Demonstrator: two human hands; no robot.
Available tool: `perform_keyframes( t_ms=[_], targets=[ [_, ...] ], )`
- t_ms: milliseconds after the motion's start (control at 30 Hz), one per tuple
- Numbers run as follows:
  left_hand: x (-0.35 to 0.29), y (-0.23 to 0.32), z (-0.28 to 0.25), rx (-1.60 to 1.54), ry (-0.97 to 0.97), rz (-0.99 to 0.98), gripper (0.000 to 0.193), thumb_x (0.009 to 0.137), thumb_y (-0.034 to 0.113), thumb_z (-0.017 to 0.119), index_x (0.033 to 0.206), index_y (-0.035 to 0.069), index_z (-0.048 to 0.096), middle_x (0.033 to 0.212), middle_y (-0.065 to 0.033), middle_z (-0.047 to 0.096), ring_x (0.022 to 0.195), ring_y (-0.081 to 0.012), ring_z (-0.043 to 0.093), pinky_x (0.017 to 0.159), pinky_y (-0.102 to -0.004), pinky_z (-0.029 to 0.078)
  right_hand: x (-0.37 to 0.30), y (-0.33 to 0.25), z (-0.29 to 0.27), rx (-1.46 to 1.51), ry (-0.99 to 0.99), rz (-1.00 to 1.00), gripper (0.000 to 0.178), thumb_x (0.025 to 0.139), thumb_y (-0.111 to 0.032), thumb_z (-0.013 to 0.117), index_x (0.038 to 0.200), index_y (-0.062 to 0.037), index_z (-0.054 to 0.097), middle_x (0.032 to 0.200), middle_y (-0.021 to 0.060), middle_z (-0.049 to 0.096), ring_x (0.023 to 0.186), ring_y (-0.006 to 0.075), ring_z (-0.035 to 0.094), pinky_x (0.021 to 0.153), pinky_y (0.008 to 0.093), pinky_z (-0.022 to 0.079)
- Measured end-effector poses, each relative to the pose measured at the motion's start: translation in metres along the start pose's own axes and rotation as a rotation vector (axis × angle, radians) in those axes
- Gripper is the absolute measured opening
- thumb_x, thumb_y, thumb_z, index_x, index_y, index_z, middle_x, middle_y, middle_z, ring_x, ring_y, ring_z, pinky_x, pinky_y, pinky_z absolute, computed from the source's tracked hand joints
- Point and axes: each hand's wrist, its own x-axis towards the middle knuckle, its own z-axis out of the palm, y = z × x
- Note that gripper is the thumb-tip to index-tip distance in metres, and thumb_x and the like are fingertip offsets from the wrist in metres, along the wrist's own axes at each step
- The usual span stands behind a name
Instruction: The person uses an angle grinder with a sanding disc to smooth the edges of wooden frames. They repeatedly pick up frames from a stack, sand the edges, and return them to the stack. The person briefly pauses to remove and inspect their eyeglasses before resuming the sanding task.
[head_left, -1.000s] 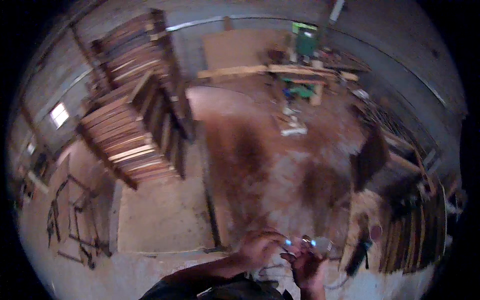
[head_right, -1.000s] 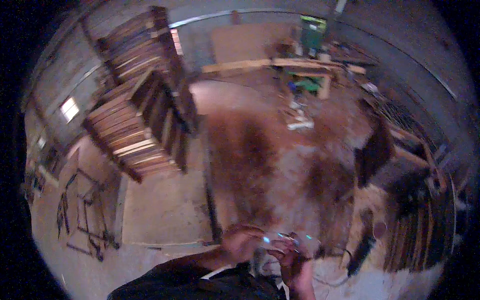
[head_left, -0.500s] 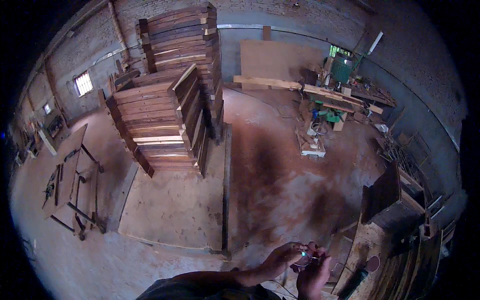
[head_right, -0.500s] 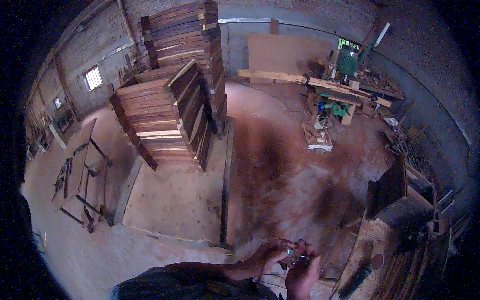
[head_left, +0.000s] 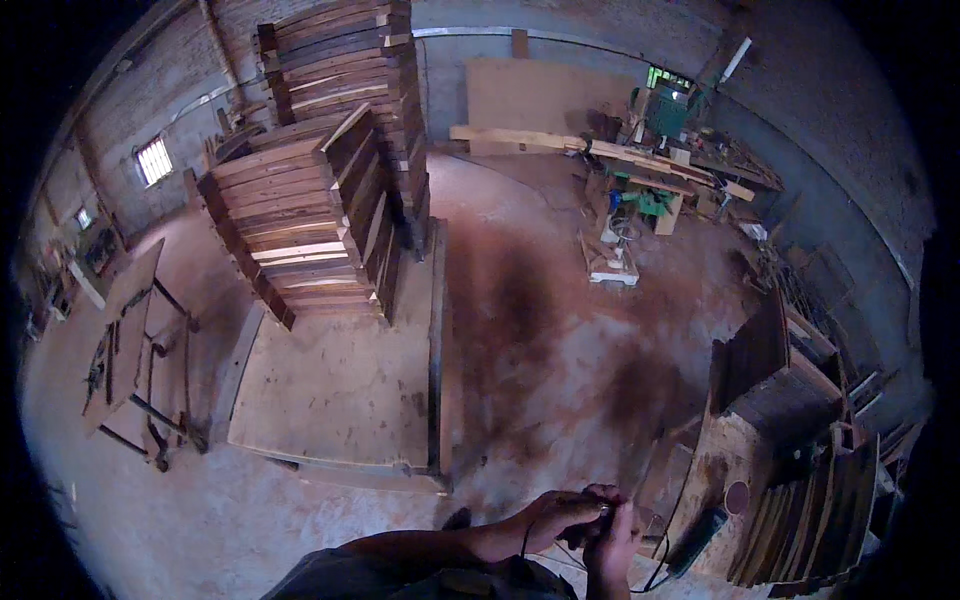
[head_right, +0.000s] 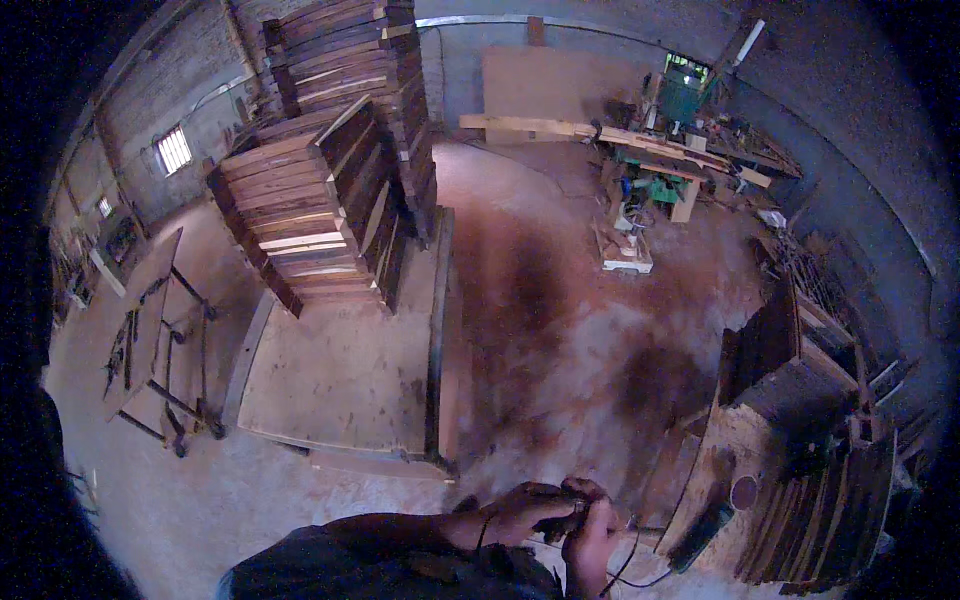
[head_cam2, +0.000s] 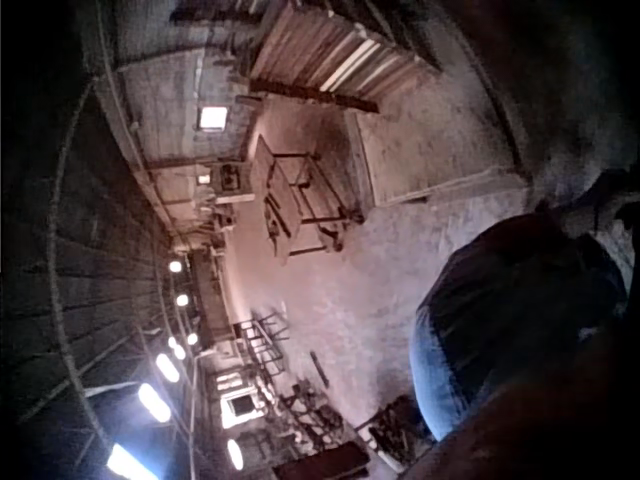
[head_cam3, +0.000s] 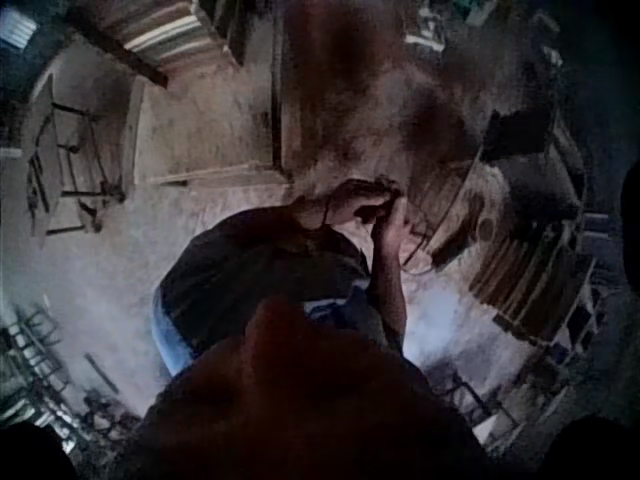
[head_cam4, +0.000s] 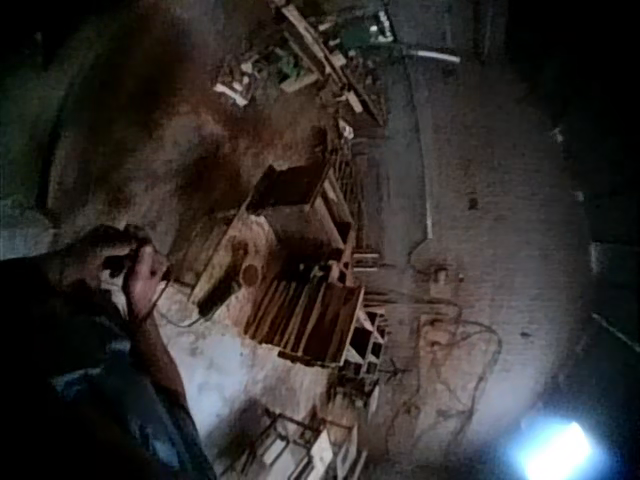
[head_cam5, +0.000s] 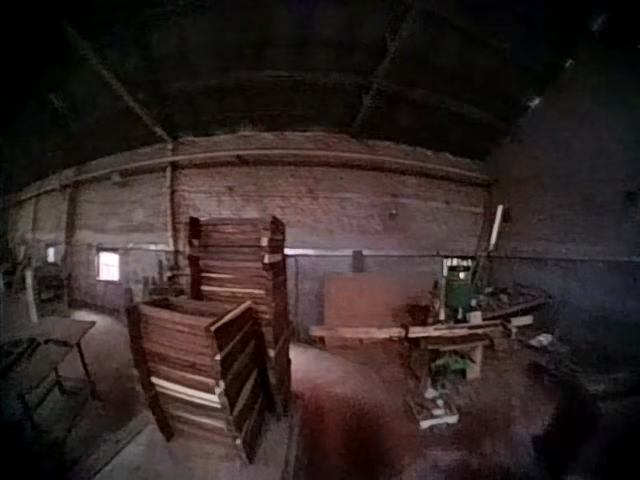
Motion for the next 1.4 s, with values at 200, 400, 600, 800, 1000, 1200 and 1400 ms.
perform_keyframes(
  t_ms=[200, 400, 600, 800, 1000, 1200, 1400],
  targets=[
    [-0.015, 0.007, 0.01, 0.158, 0.079, -0.044, 0.03, 0.094, 0.031, 0.059, 0.093, 0.001, 0.065, 0.074, -0.0032, 0.06, 0.063, -0.0124, 0.054, 0.057, -0.0299, 0.042, -0.001, 0.01, -0.009, -0.163, 0.085, -0.18, 0.04, 0.1, -0.027, 0.045, 0.092, 0.0072, 0.065, 0.092, 0.0159, 0.069, 0.085, 0.0218, 0.064, 0.079, 0.0338, 0.05],
    [-0.017, 0.004, 0.004, 0.231, 0.178, 0.014, 0.029, 0.095, 0.028, 0.057, 0.094, 0.0, 0.065, 0.076, -0.0039, 0.06, 0.067, -0.0122, 0.056, 0.059, -0.0293, 0.044, -0.002, 0.007, -0.018, -0.106, 0.089, -0.193, 0.041, 0.1, -0.03, 0.044, 0.091, 0.0048, 0.063, 0.088, 0.0157, 0.068, 0.081, 0.0228, 0.063, 0.075, 0.0324, 0.049],
    [-0.015, 0.0, 0.0, -0.025, 0.29, 0.197, 0.03, 0.097, 0.028, 0.054, 0.107, 0.001, 0.061, 0.093, -0.0067, 0.064, 0.076, -0.0146, 0.061, 0.067, -0.0301, 0.049, -0.003, 0.008, -0.016, -0.261, 0.2, -0.192, 0.038, 0.095, -0.029, 0.051, 0.093, 0.0061, 0.066, 0.092, 0.015, 0.069, 0.085, 0.0226, 0.064, 0.079, 0.0336, 0.049],
    [0.003, -0.023, -0.012, 0.202, 0.344, 0.458, 0.031, 0.095, 0.026, 0.058, 0.115, 0.003, 0.059, 0.097, -0.0059, 0.065, 0.082, -0.0153, 0.061, 0.069, -0.0287, 0.048, 0.0, 0.009, -0.01, -0.225, 0.25, -0.259, 0.044, 0.1, -0.036, 0.045, 0.086, 0.0009, 0.064, 0.086, 0.0107, 0.067, 0.082, 0.0186, 0.063, 0.074, 0.035, 0.051],
    [0.008, -0.018, -0.005, -0.279, 0.169, 0.283, 0.019, 0.092, 0.022, 0.063, 0.104, 0.006, 0.062, 0.089, -0.0031, 0.063, 0.074, -0.0118, 0.057, 0.064, -0.0268, 0.044, 0.005, 0.012, -0.014, -0.241, 0.276, -0.237, 0.044, 0.098, -0.034, 0.045, 0.095, 0.0057, 0.065, 0.093, 0.0149, 0.068, 0.087, 0.0217, 0.064, 0.082, 0.037, 0.051],
    [0.013, -0.013, -0.003, -0.032, 0.133, 0.077, 0.016, 0.092, 0.024, 0.061, 0.095, 0.008, 0.063, 0.078, 0.0003, 0.059, 0.066, -0.0081, 0.052, 0.058, -0.0253, 0.04, 0.003, -0.006, -0.005, -0.3, 0.311, -0.253, 0.043, 0.101, -0.03, 0.039, 0.09, 0.0015, 0.065, 0.09, 0.0118, 0.068, 0.083, 0.0194, 0.063, 0.08, 0.0342, 0.049],
    [-0.003, 0.023, 0.004, 0.438, 0.102, 0.022, 0.021, 0.091, 0.027, 0.06, 0.082, 0.008, 0.064, 0.067, 0.0006, 0.057, 0.058, -0.0078, 0.052, 0.053, -0.0258, 0.041, 0.011, -0.015, -0.009, -0.368, 0.32, -0.143, 0.03, 0.096, -0.021, 0.044, 0.099, 0.0007, 0.064, 0.096, 0.0136, 0.071, 0.096, 0.0248, 0.066, 0.087, 0.0371, 0.049]
  ],
)
